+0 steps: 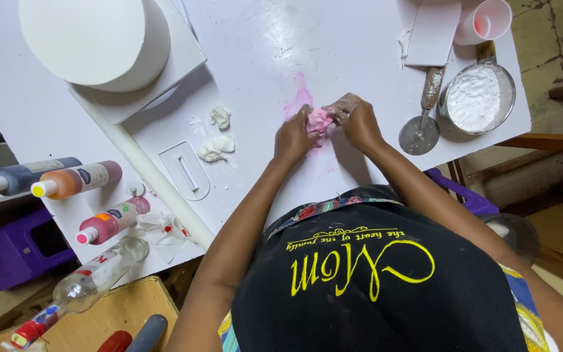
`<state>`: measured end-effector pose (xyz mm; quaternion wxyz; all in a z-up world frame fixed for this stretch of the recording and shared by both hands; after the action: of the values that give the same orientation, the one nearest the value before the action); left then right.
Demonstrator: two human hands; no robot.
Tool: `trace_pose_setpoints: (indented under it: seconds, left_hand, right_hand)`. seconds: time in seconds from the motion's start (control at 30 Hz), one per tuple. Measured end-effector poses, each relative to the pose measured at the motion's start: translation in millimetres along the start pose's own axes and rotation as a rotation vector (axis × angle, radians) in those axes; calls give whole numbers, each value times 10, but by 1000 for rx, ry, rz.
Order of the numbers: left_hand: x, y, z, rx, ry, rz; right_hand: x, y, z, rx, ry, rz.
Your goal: The person kneads a piece of pink fondant on a white table, repeatedly folding and pressing it by hand. They add a small amount of purple coloring from a bottle and continue kneading to mix the color into the fondant.
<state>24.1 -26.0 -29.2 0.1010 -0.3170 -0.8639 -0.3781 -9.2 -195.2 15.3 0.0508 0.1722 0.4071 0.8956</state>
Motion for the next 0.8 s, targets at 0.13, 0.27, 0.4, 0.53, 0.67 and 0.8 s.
trace_pose_setpoints:
  seconds: [0.13, 0.27, 0.4, 0.53, 0.67, 0.8]
  left_hand:
    - [78, -93, 141, 21, -229, -277]
    - [609, -200, -159, 89, -300, -261]
    - [505, -380, 42, 83, -301, -216]
    - [-179, -254, 190, 135, -265, -236]
    - [-333, -30, -57, -147, -323, -269]
    - [235, -126, -469, -707, -649, -482]
  right_hand:
    - [118, 134, 535, -24, 95, 58]
    - [440, 319, 1132, 184, 193, 163]
    - [547, -124, 854, 445, 409, 111]
    - [5, -200, 649, 222, 180, 138]
    - [-123, -3, 770, 215, 50, 106]
    - [309, 55, 920, 44, 286, 19]
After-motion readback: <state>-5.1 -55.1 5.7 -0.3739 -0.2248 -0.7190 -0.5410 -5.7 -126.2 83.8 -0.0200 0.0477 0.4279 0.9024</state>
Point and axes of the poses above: each hand's wrist, its own x-axis away from the middle knuckle, its own y-axis out of the back of the hand, z = x × y, the point moved 10 cm from there along -x, towards the middle knuckle, and after that the axes turned 8 degrees about x, right-handed, at the moved point
